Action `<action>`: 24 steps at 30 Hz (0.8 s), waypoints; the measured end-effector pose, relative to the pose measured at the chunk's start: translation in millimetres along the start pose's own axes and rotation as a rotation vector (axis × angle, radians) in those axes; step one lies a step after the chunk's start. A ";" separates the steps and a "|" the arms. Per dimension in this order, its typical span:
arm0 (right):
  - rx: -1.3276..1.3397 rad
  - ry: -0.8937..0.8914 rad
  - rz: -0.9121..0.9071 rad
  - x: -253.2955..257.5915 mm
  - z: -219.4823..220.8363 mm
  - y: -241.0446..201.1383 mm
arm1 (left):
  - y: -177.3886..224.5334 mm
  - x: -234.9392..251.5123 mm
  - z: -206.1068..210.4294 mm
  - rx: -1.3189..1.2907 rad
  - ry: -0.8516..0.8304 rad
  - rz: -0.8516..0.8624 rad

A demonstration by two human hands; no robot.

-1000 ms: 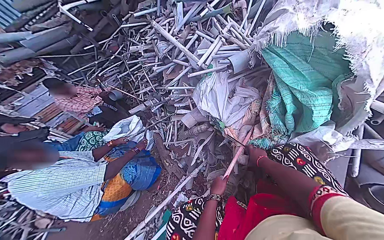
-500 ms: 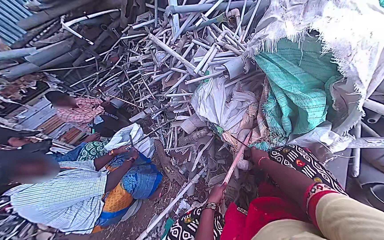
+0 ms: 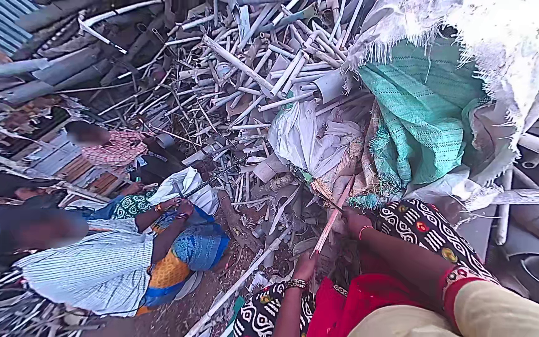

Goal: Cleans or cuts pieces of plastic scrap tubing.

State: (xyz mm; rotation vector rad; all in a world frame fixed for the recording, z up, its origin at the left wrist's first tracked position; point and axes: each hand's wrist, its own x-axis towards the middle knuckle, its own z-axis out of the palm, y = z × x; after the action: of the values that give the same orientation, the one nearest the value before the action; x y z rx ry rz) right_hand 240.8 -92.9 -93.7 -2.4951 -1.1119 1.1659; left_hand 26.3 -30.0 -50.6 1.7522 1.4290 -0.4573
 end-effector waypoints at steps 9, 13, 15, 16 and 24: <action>-0.048 -0.092 -0.133 -12.0 8.5 -6.3 | -3.6 9.1 -6.1 0.140 0.024 0.045; -0.195 -0.150 -0.312 -38.7 31.8 -29.4 | -2.2 9.0 -7.2 0.207 0.056 -0.004; -0.194 -0.111 -0.253 -26.9 28.0 -25.8 | 3.9 3.9 -9.3 0.250 0.050 -0.020; -0.180 -0.090 -0.191 -18.1 21.3 -21.7 | 7.0 1.7 -10.5 0.259 0.053 -0.017; -0.089 0.084 0.041 38.6 -0.7 19.5 | 0.3 -3.2 -16.2 0.257 0.059 0.015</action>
State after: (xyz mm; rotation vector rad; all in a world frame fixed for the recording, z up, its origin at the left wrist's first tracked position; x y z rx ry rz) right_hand 268.2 -80.0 -124.5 -2.6196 -1.1193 1.0322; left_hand 22.3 -19.6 -38.3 1.9930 1.4484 -0.6075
